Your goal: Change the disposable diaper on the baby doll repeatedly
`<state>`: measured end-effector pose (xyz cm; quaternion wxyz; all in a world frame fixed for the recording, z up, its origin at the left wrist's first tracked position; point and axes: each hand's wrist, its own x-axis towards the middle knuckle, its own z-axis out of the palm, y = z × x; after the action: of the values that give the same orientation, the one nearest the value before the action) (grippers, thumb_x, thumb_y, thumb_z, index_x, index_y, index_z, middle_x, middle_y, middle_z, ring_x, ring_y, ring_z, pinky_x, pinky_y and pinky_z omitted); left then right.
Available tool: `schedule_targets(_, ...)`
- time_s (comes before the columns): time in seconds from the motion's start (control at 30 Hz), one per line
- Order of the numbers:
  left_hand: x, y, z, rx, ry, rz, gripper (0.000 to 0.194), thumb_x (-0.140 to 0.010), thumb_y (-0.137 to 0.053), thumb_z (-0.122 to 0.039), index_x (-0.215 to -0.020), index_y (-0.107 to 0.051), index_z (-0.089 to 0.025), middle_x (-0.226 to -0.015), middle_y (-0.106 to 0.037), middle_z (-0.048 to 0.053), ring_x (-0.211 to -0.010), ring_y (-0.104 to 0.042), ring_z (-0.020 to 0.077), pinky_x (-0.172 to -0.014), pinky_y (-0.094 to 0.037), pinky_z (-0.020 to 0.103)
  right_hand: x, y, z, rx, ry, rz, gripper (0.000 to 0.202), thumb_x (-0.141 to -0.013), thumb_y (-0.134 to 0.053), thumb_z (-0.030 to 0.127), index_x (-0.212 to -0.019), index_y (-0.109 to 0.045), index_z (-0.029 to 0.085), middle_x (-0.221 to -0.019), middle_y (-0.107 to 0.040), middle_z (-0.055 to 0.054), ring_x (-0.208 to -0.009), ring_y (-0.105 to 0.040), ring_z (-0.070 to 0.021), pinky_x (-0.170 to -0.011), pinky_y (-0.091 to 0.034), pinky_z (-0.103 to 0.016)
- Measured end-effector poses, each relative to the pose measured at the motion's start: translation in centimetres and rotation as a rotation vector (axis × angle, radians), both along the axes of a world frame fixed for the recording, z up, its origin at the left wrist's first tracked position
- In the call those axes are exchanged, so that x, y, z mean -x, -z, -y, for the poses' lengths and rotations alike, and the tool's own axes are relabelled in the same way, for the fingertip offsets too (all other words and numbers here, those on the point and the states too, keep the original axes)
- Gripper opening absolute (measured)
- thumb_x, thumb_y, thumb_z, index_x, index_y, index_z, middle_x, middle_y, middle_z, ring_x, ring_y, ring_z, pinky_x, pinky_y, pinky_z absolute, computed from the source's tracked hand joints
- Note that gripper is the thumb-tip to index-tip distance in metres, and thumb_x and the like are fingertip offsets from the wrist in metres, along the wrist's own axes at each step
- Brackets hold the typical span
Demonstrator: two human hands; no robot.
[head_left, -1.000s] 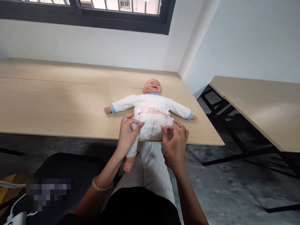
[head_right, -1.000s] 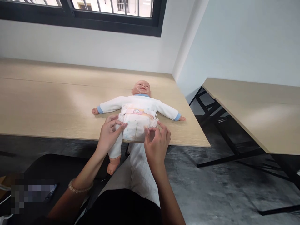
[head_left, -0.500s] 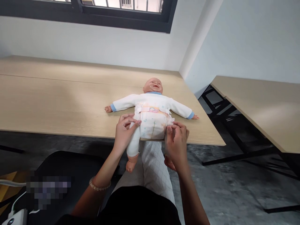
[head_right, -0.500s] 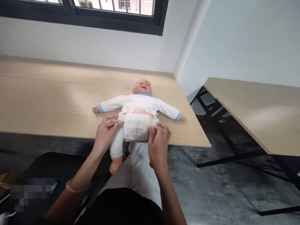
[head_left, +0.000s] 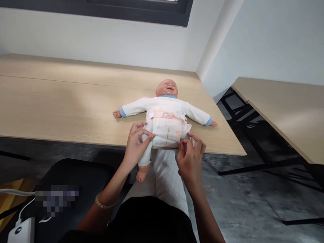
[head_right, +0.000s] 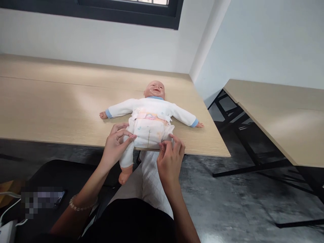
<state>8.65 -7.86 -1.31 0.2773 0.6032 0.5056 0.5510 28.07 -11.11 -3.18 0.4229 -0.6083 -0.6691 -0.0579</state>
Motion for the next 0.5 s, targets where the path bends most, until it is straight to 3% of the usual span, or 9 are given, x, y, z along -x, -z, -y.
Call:
schedule_targets(0.1, 0.4, 0.1, -0.3, 0.03, 0.018, 0.079, 0.021, -0.079, -0.077, -0.039, -0.069, -0.071, -0.021, -0.115, -0.058, 0.008, -0.125, -0.056, 0.0266, -0.111, -0.044, 0.041, -0.6, 0.3, -0.3, 0.021, -0.075, -0.12, 0.022, -0.103, -0.048, 0.037, -0.096, -0.059, 0.02, -0.128, -0.053, -0.016, -0.126, -0.048, -0.0321, -0.108, -0.041, -0.058)
schedule_targets(0.23, 1.9, 0.2, -2.1, 0.236, 0.005, 0.41, 0.021, -0.078, -0.077, -0.038, -0.084, -0.068, -0.02, -0.112, -0.066, 0.007, -0.117, -0.061, 0.0242, -0.105, -0.049, 0.038, -2.7, 0.5, -2.1, 0.199, -0.201, -0.557, 0.04, -0.098, -0.051, 0.054, -0.121, -0.053, 0.021, -0.137, -0.053, -0.016, -0.133, -0.05, -0.0289, -0.115, -0.04, -0.055)
schedule_targets(0.3, 2.7, 0.1, -3.7, 0.421, 0.038, 0.629, 0.019, -0.082, -0.074, -0.034, -0.091, -0.066, -0.019, -0.106, -0.071, 0.007, -0.108, -0.066, 0.0212, -0.105, -0.049, 0.036, -3.7, 0.3, -3.9, 0.358, -0.226, -0.787, 0.054, -0.095, -0.051, 0.064, -0.129, -0.052, 0.022, -0.14, -0.056, -0.015, -0.134, -0.052, -0.0294, -0.117, -0.04, -0.054)
schedule_targets(0.37, 3.4, -0.2, -5.6, 0.563, 0.11, 0.786, 0.013, -0.087, -0.067, -0.031, -0.09, -0.067, -0.018, -0.103, -0.072, 0.009, -0.103, -0.067, 0.0197, -0.102, -0.052, 0.031, -4.6, -0.2, -6.3, 0.477, -0.31, -0.946, 0.054, -0.094, -0.05, 0.068, -0.126, -0.058, 0.024, -0.14, -0.059, -0.01, -0.137, -0.051, -0.0277, -0.12, -0.038, -0.05)
schedule_targets(0.43, 3.8, -0.5, -7.4, 0.626, 0.17, 0.848, 0.014, -0.091, -0.063, -0.03, -0.091, -0.069, -0.018, -0.102, -0.072, 0.01, -0.1, -0.068, 0.0194, -0.097, -0.054, 0.029, -5.1, -0.7, -8.9, 0.558, -0.472, -1.103, 0.05, -0.097, -0.047, 0.065, -0.124, -0.061, 0.025, -0.139, -0.061, -0.006, -0.136, -0.053, -0.0236, -0.12, -0.04, -0.043)
schedule_targets(0.5, 3.9, -0.8, -9.0, 0.693, 0.212, 0.846, 0.017, -0.093, -0.061, -0.031, -0.093, -0.07, -0.017, -0.097, -0.073, 0.011, -0.093, -0.069, 0.0197, -0.09, -0.057, 0.028, -5.3, -1.0, -11.4, 0.608, -0.512, -1.206, 0.042, -0.1, -0.048, 0.058, -0.117, -0.065, 0.023, -0.136, -0.064, -0.006, -0.132, -0.057, -0.0215, -0.118, -0.044, -0.04)
